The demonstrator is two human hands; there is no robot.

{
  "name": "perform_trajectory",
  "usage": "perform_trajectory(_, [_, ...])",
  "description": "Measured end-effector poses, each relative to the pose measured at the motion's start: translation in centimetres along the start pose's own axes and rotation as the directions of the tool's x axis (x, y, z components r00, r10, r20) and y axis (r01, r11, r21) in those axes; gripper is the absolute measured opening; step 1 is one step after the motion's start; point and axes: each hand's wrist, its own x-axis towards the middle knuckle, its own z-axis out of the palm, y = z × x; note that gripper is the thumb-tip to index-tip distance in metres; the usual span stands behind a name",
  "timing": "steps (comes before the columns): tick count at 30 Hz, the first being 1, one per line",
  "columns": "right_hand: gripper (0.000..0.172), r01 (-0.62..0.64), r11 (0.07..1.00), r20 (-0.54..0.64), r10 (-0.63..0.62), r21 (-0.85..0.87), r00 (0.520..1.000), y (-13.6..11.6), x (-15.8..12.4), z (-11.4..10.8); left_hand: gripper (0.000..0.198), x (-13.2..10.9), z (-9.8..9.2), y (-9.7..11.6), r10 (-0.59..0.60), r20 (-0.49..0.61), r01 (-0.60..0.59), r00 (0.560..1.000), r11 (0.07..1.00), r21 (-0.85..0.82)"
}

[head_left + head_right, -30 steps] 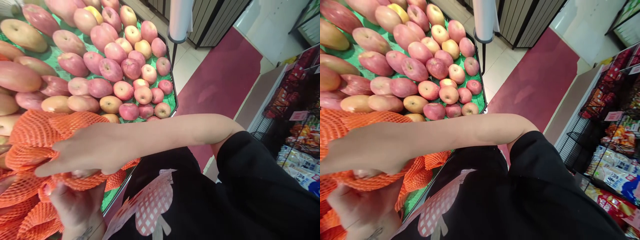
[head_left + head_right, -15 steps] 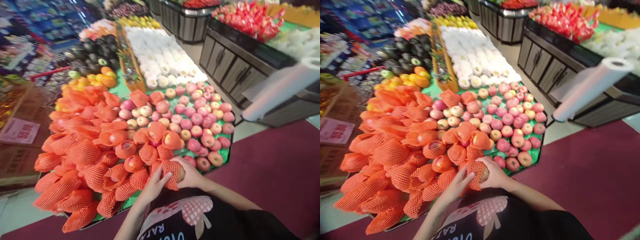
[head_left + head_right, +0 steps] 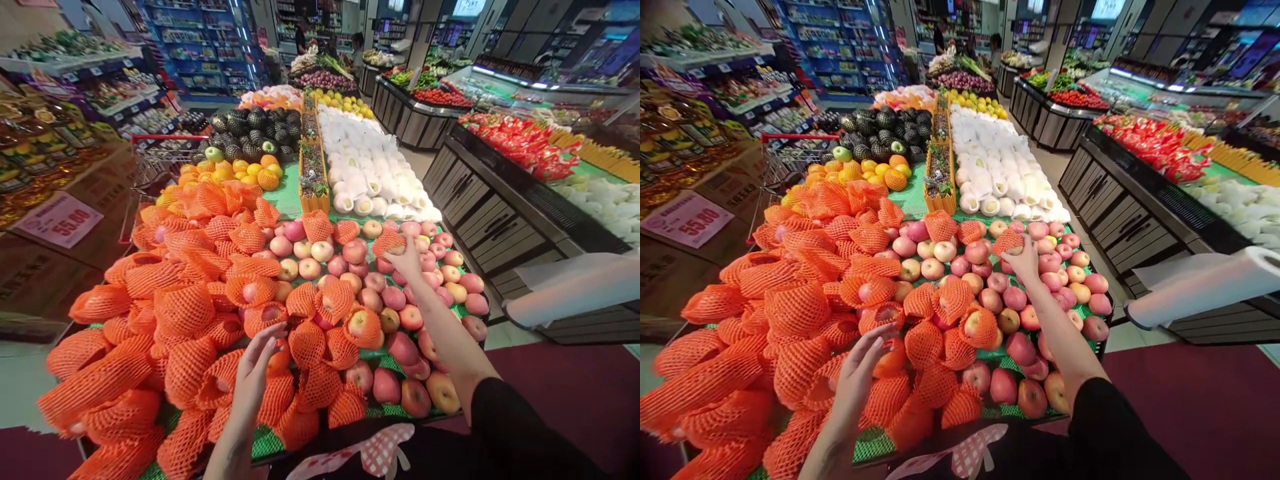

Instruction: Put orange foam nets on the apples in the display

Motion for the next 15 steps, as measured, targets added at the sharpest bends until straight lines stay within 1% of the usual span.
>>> perform_trajectory(2, [0.076, 0.016, 0.983, 0.071, -0.003, -0.182, 0.997, -0.8, 3.4, 1.0, 0.048, 0.5, -0.2, 0.3, 0.013, -0.021, -0.012, 1.000, 1.000, 0.020])
perform_trajectory(4, [0.077, 0.066, 0.951, 0.173, -0.013, -0.302, 0.985, -1.1, 5.8, 2.3, 0.047, 0.9, -0.4, 0.4, 0.025, -0.039, -0.023, 0.999, 0.999, 0.036])
perform_trajectory(6, [0.075, 0.110, 0.937, 0.260, -0.021, -0.332, 0.965, -0.8, 7.1, 3.8, 0.043, 1.4, -0.5, 0.1, 0.063, -0.048, -0.060, 0.997, 0.996, 0.062])
perform_trajectory(8, [0.073, 0.133, 0.934, 0.317, -0.022, -0.331, 0.948, -0.3, 7.8, 5.3, 0.035, 2.0, -0.6, -0.5, 0.161, -0.053, -0.153, 0.985, 0.979, 0.136])
perform_trajectory(9, [0.074, 0.144, 0.933, 0.337, -0.026, -0.331, 0.941, 0.0, 8.0, 5.9, 0.032, 2.4, -0.7, -0.8, 0.233, -0.063, -0.215, 0.970, 0.954, 0.208])
perform_trajectory(10, [0.076, 0.156, 0.932, 0.350, -0.034, -0.327, 0.936, 0.3, 8.1, 6.4, 0.031, 2.9, -0.7, -1.1, 0.313, -0.081, -0.276, 0.946, 0.914, 0.296])
perform_trajectory(11, [0.080, 0.166, 0.933, 0.357, -0.043, -0.320, 0.933, 0.6, 8.1, 6.7, 0.035, 3.4, -0.8, -1.4, 0.393, -0.107, -0.325, 0.913, 0.862, 0.389])
perform_trajectory(12, [0.085, 0.174, 0.935, 0.362, -0.054, -0.310, 0.931, 0.9, 8.2, 6.9, 0.044, 4.0, -0.7, -1.5, 0.464, -0.138, -0.353, 0.875, 0.806, 0.475])
perform_trajectory(13, [0.090, 0.181, 0.938, 0.366, -0.064, -0.295, 0.928, 1.0, 8.3, 6.9, 0.057, 4.7, -0.6, -1.7, 0.522, -0.173, -0.359, 0.836, 0.757, 0.546])
perform_trajectory(14, [0.093, 0.186, 0.943, 0.370, -0.074, -0.277, 0.926, 1.1, 8.3, 6.8, 0.074, 5.4, -0.5, -1.7, 0.559, -0.210, -0.346, 0.802, 0.721, 0.600])
perform_trajectory(15, [0.093, 0.188, 0.948, 0.370, -0.083, -0.258, 0.925, 1.1, 8.3, 6.6, 0.090, 6.2, -0.3, -1.7, 0.573, -0.243, -0.316, 0.783, 0.703, 0.637])
